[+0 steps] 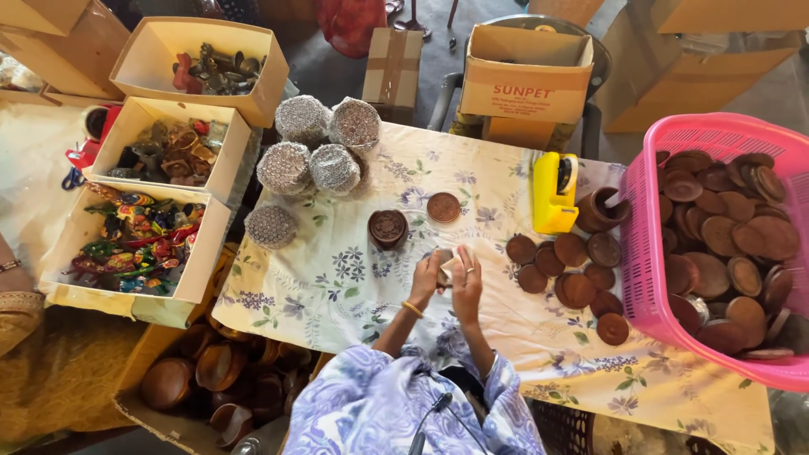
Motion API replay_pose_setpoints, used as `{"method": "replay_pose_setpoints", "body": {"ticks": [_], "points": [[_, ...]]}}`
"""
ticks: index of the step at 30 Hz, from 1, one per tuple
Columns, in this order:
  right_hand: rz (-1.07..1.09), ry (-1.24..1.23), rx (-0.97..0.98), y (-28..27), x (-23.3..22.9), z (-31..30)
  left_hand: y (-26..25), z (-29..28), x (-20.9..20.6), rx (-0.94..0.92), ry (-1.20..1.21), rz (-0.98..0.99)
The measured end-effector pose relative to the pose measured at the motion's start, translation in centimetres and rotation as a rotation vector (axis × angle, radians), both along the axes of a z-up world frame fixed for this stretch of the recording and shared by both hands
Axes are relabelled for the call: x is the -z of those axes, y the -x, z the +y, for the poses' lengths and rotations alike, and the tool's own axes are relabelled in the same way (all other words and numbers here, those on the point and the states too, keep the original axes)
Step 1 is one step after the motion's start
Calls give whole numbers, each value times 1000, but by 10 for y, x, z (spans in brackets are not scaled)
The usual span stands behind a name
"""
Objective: The person cleans and stacks wooden discs at a table.
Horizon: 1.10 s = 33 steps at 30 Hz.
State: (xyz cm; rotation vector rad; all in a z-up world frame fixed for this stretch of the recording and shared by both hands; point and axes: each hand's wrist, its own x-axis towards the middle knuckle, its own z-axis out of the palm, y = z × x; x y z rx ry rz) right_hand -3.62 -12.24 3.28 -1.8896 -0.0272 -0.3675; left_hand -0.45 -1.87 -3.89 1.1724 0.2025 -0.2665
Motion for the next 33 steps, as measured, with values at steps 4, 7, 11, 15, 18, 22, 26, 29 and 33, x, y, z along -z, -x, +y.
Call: {"method": "replay_pose_setpoints", "body": {"ticks": [4, 7, 11, 15, 18, 22, 26, 29, 33], "points": [[-223, 93, 5, 19, -11, 26, -5, -15, 36, -466, -259, -416], [-245, 57, 15, 9, -7, 13, -8, -1, 19, -443, -217, -445], [128, -428, -281, -8, 21, -25, -5, 33, -3, 167, -104, 7], [196, -482, -331, -13, 62, -26, -4, 33, -9, 323, -179, 124], [151, -303, -163, 3, -5, 4, -1, 8, 22, -115, -78, 22], [196, -588, -179, -6, 5, -13, -6, 19, 20, -378, -224, -396], [448, -713, -475, -23, 103, -72, 10, 43, -68, 522, -104, 103], [616, -817, -561, -21, 99, -70, 9, 37, -52, 759, -13, 112], [446, -735, -359, -9, 34, -37, 0, 26, 17, 553, -49, 157]]}}
